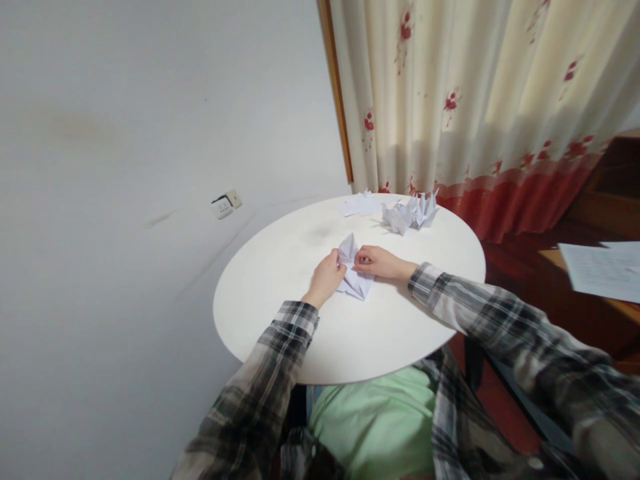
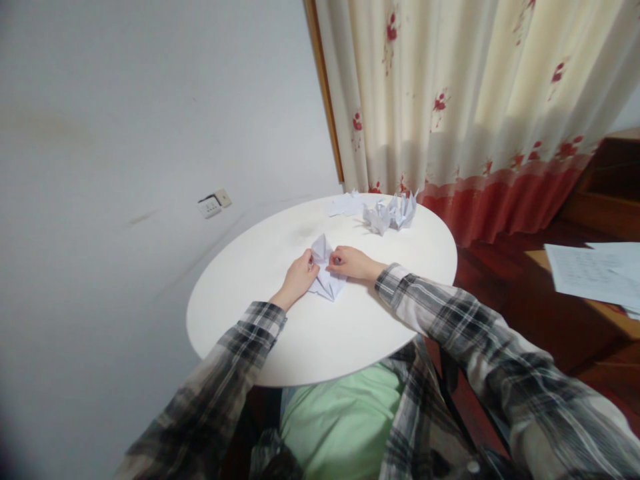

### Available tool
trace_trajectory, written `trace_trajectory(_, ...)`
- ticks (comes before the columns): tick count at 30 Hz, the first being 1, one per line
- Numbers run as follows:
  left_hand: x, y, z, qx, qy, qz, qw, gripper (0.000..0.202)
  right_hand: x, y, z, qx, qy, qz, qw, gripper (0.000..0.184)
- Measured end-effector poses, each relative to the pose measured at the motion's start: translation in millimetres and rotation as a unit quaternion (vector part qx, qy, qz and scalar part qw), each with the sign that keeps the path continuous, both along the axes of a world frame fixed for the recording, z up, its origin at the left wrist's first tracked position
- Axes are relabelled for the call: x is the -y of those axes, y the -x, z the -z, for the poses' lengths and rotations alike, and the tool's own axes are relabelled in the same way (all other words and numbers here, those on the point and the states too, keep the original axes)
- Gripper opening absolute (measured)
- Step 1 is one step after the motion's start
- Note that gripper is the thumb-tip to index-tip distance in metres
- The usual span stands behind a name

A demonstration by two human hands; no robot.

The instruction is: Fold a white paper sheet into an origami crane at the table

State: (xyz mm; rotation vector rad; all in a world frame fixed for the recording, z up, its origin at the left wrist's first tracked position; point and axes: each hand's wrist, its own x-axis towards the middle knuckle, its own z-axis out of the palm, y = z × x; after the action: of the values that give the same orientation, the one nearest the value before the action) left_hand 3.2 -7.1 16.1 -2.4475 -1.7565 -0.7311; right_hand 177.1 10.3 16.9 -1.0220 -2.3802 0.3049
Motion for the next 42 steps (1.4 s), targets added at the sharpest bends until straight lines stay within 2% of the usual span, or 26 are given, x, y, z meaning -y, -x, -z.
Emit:
trace_trajectory(18,4.1,-1.8,-2.7,0.004,0.017,0.014,1.0,0.013,0.9,-1.6,-2.2,0.009,0.021,-0.012,1.0,0.021)
trace_trajectory(28,2.9,-1.0,-2.4,0.013,0.023,0.035,0.999,0.012,-1.1,-2.5,-1.0,0.023,0.001,-0.02,1.0,0.021)
trace_trajectory(42,5.4,-2.2,-5.0,0.006,0.033,0.021,0.999,0.013,-0.1,-2.3,-3.0,0.029,-0.003,-0.012,0.999,0.024)
